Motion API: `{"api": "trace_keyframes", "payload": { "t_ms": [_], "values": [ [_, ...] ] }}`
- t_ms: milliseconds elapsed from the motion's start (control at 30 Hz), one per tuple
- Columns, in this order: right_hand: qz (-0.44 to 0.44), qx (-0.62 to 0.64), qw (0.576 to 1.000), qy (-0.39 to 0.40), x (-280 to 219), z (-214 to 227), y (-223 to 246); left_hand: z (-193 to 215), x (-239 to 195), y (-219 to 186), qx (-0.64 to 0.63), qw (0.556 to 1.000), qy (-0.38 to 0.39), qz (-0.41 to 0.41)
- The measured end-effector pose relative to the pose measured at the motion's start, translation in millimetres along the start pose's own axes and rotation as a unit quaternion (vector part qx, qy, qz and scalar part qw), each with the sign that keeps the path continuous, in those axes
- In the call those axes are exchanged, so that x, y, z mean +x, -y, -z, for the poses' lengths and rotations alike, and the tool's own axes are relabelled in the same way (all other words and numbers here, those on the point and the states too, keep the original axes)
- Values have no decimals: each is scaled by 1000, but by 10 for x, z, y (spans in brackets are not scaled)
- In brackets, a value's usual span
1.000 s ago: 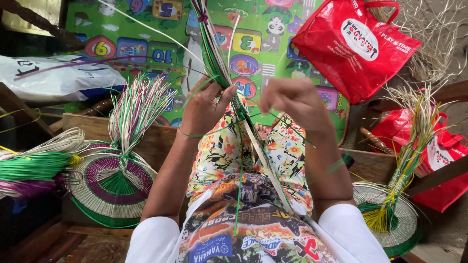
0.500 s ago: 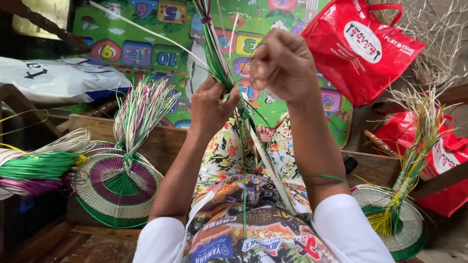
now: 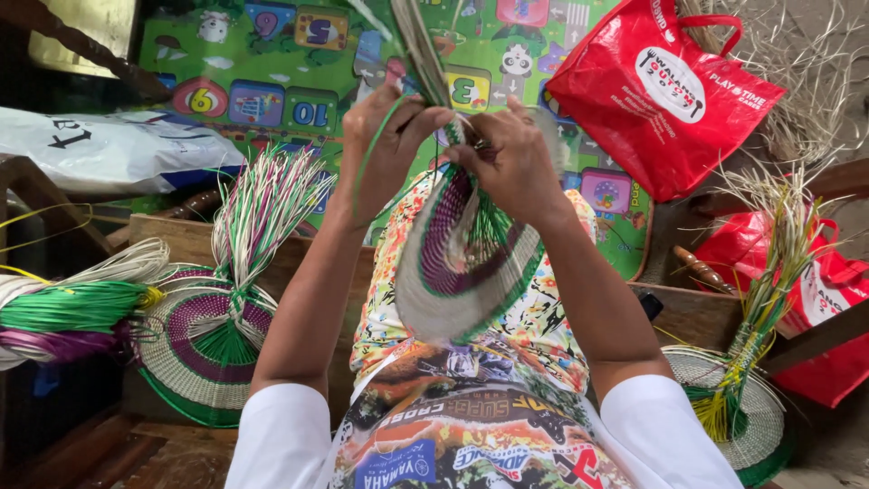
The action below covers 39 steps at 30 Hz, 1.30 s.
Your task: The person weaves a basket by hand, interlacing green and white plastic strips around a circular base. They repeatedly pull and adjust the strips to tighten the weave, working on the same basket throughout the clip.
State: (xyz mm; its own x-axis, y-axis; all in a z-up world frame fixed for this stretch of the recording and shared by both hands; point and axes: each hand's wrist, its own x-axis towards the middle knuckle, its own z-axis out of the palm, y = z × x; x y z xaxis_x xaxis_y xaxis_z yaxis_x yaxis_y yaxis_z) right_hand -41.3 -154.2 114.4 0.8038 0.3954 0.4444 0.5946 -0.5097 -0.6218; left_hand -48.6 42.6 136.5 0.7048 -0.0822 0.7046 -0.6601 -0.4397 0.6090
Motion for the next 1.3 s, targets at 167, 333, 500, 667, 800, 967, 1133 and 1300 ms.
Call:
{"api": "trace_keyframes", "payload": {
  "t_ms": [167, 333, 500, 667, 800, 967, 1133, 1300],
  "values": [
    [-50, -46, 995, -66, -450, -195, -149, -370, -167, 221, -114, 988, 69, 79],
    [-127, -49, 989, -61, -789, -96, -32, -682, -490, 268, -172, 956, 134, 196],
    [-15, 32, 979, -199, -489, 281, 133, -754, -464, 178, -182, 941, 152, 241],
    [-33, 21, 988, -152, -100, 485, 78, -675, -336, 107, -151, 949, 191, 199],
    [-121, 53, 988, -77, 61, 508, 108, -656, -367, 105, -140, 950, 204, 192],
    [-128, 47, 990, -41, 57, 461, 146, -669, -398, 132, -144, 947, 204, 201],
    [-72, 126, 976, -160, -293, 409, 245, -789, -653, 480, -164, 940, 161, 251],
    [-12, 138, 981, -138, -717, 330, 469, -734, -651, 564, -196, 939, 143, 243]
  ]
}}
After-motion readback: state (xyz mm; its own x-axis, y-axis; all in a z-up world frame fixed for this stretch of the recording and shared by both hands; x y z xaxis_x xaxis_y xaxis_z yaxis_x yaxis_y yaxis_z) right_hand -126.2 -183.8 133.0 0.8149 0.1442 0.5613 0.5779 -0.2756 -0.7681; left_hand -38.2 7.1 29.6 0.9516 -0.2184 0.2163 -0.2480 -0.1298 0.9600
